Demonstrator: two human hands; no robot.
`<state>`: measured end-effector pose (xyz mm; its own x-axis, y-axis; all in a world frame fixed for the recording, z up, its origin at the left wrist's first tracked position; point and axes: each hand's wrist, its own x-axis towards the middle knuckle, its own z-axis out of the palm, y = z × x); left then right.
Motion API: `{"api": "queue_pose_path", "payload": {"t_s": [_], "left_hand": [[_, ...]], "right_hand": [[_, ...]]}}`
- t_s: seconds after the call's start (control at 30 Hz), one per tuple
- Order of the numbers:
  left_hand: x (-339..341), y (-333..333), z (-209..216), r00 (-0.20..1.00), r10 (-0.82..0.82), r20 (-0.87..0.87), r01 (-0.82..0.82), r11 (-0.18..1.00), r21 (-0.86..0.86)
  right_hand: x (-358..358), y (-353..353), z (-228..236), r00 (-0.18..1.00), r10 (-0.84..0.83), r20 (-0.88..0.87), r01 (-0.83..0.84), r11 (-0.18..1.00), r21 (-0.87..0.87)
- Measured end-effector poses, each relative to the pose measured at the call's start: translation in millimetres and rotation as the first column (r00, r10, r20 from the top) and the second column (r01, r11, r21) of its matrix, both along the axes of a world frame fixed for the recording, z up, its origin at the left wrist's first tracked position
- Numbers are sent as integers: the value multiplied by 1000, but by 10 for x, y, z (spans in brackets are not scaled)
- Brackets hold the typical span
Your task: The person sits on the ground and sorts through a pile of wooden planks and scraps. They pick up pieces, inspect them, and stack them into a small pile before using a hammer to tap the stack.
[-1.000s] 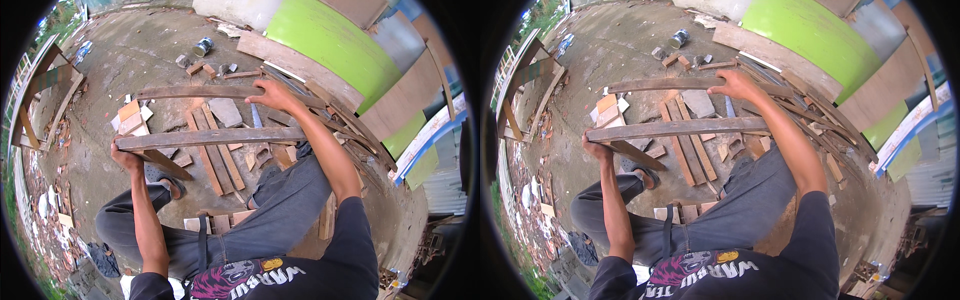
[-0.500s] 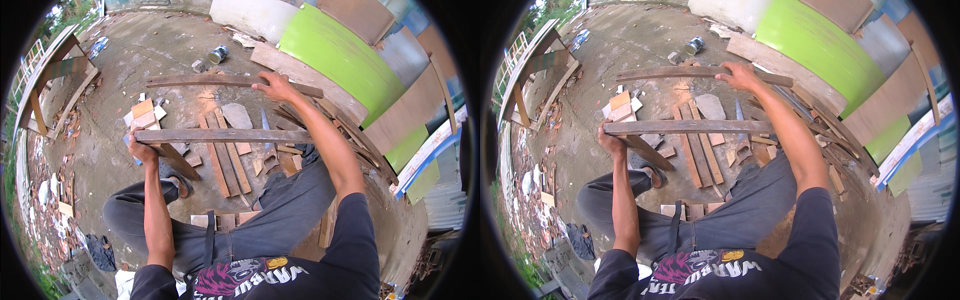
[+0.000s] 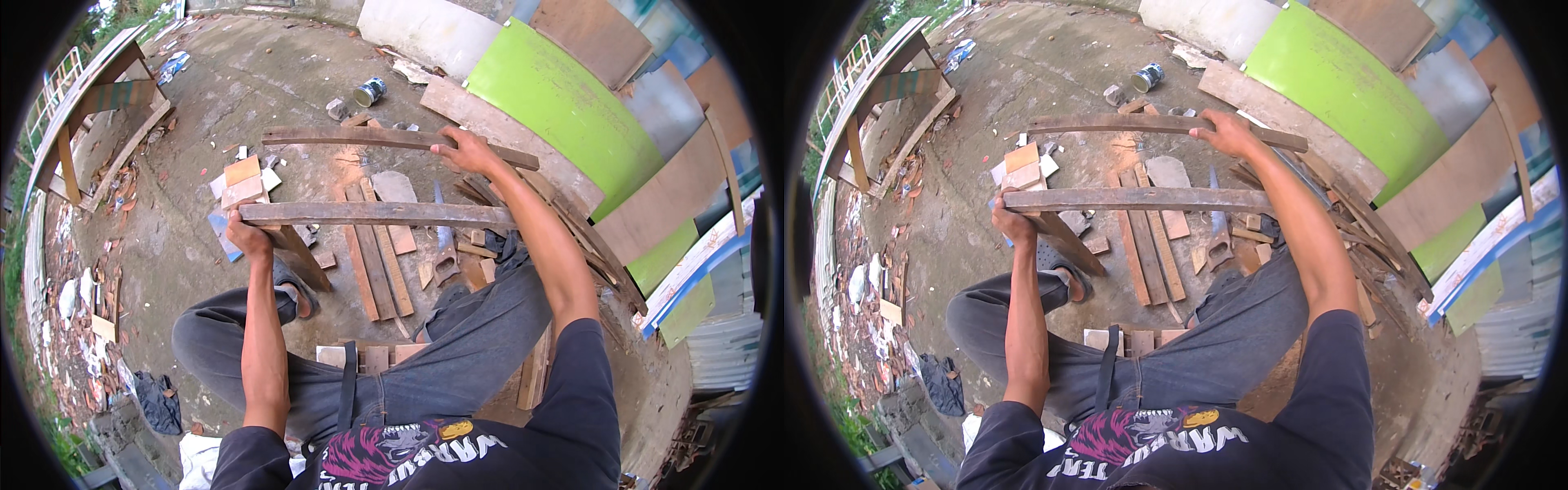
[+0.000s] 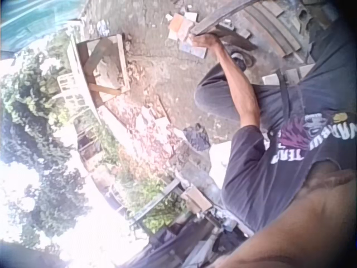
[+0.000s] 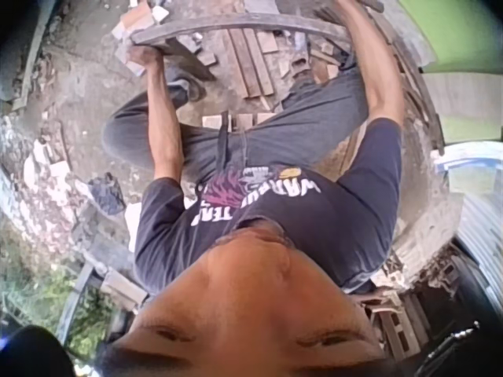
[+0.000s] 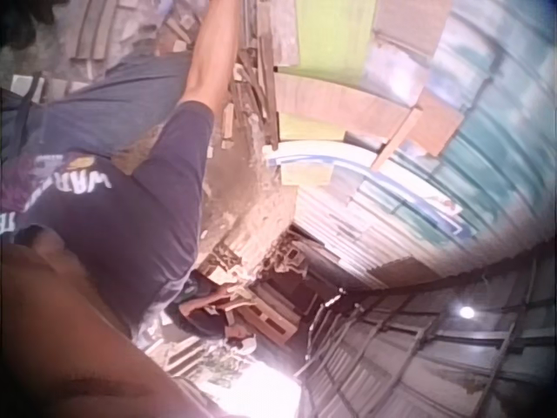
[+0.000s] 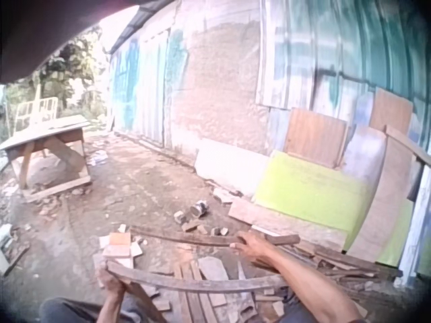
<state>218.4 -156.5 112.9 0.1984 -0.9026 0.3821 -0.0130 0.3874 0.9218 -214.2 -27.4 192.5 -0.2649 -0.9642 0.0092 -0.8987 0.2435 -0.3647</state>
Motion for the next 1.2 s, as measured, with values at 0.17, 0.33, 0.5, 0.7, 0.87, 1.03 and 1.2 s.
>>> {"api": "queue_pose_path", "payload": {"t_s": [0.17, 0.33, 0.5, 0.7, 0.87, 1.03, 1.2], "left_hand": [[22, -35, -48, 997, -71, -9, 71, 997, -12], [-70, 1, -14, 985, -126, -117, 128, 992, 11], [-22, 0, -43, 999, 4, -45, -5, 1000, -16], [40, -18, -80, 999, 47, -13, -47, 999, -2], [37, -12, -52, 999, 22, -50, -21, 1000, 12], [-1, 27, -4, 999, -26, -41, 26, 1000, 10], [115, -42, -39, 997, -66, -42, 68, 996, 65]], "right_hand": [[65, -47, 52, 998, -15, -68, 15, 1000, -9], [67, -95, 52, 996, -8, -85, 12, 999, 45], [69, -152, -8, 999, -7, -53, 9, 999, 43], [-11, -191, -88, 1000, -11, -9, 11, 1000, 4], [-72, -205, -68, 1000, 4, -6, -4, 999, 40], [-178, -100, -98, 997, 70, -34, -70, 998, -5], [-202, 157, 40, 994, 107, -10, -107, 992, -63]]}}
